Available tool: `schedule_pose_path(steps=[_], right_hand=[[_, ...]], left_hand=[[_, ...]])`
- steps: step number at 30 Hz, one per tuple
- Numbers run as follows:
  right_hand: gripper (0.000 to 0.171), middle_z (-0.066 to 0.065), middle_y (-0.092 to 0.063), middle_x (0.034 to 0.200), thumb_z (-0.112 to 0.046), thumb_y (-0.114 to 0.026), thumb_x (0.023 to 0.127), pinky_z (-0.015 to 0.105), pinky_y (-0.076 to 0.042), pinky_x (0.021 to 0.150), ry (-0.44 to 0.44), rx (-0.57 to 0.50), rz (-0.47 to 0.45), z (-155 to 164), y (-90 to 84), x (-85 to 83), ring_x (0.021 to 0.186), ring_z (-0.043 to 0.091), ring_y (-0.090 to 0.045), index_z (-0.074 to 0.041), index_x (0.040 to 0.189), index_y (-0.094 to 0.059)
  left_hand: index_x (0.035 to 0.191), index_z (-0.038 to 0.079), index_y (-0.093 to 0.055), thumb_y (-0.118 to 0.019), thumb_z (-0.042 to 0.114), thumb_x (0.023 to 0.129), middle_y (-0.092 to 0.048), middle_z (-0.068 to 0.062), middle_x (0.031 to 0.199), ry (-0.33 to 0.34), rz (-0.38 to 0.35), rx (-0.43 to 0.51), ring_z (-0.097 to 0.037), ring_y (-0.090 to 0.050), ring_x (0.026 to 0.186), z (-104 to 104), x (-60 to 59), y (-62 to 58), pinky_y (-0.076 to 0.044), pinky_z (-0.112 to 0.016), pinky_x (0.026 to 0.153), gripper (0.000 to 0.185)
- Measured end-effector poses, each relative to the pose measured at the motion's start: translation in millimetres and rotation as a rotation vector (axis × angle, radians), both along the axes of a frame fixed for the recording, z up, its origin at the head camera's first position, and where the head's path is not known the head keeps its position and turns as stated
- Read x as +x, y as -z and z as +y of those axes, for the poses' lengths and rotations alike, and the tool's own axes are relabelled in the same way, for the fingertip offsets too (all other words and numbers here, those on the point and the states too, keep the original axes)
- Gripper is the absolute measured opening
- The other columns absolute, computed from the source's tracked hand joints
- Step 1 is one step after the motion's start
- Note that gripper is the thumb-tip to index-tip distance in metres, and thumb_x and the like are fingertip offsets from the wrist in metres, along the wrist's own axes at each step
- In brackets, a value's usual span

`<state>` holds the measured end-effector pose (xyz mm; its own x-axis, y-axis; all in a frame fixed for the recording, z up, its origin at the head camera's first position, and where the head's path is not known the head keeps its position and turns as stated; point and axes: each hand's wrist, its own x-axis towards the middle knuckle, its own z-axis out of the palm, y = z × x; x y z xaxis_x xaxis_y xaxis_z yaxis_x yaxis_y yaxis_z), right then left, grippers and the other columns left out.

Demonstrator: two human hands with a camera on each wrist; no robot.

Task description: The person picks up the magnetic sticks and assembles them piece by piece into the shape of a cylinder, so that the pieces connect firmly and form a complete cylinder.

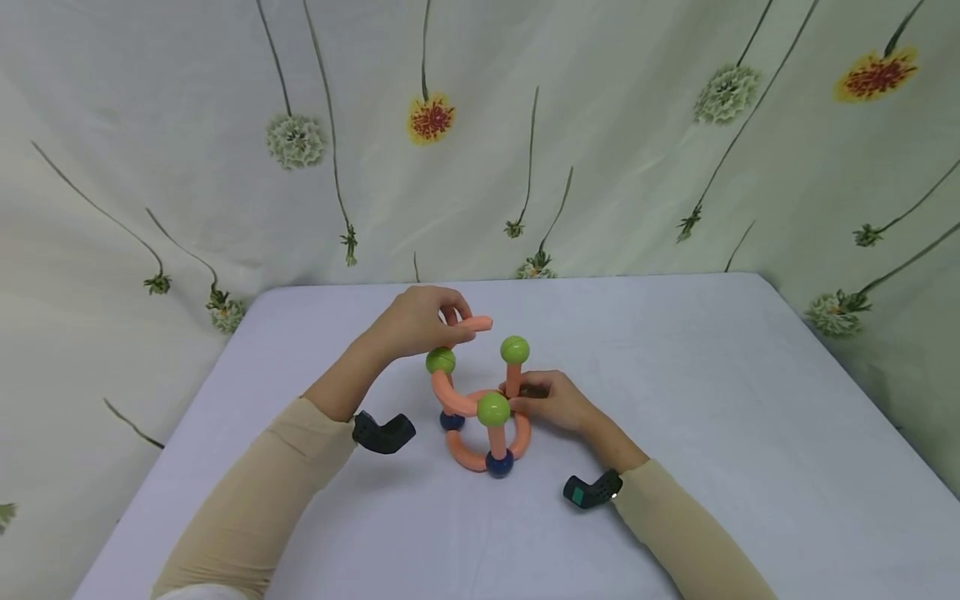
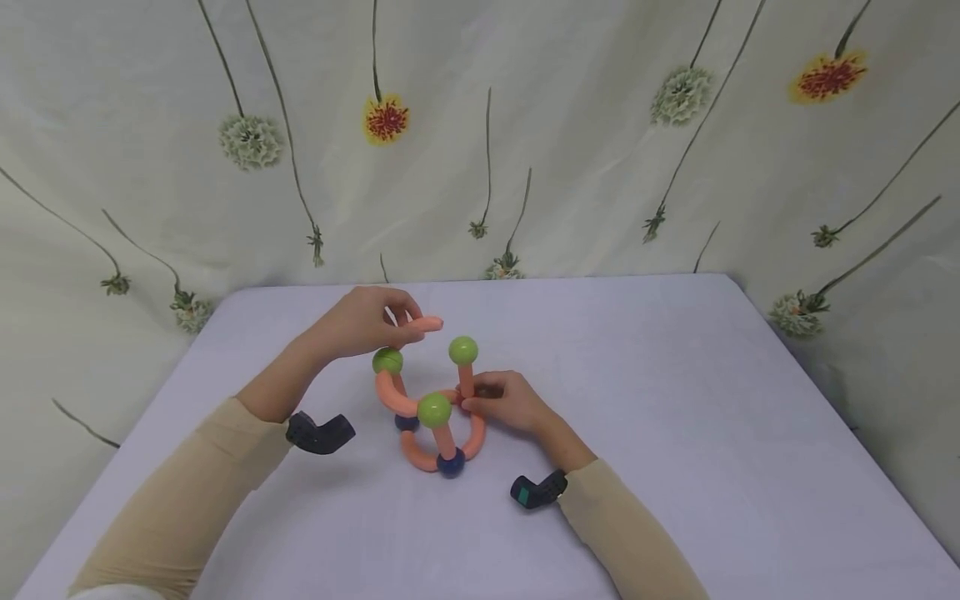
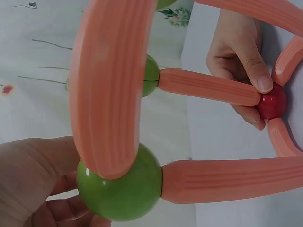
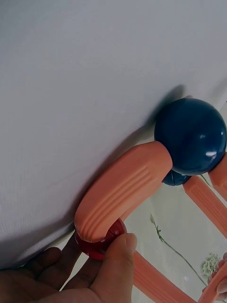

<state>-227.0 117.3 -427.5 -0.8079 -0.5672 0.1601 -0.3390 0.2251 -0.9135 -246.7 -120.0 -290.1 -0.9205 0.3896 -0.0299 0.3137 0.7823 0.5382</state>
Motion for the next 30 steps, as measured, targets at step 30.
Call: schedule_pose_path(steps=[30], right_hand=[[0.027, 0.018, -0.069, 0.111, -0.001, -0.066, 0.09, 0.034, -0.048, 0.093, -0.006, -0.013, -0.005, 1.0, 1.9, -1.9, 0.108, 0.027, -0.063, 0.007, 0.116, -0.066]], left_hand=[[0.112, 0.014, -0.071, -0.054, 0.038, 0.099, -0.065, -0.003, 0.092, 0.085, -0.027, 0.133, -0.021, -0.058, 0.083, -6.3, -4.0, 23.0, -0.048, -0.036, 0.069, 0.032]])
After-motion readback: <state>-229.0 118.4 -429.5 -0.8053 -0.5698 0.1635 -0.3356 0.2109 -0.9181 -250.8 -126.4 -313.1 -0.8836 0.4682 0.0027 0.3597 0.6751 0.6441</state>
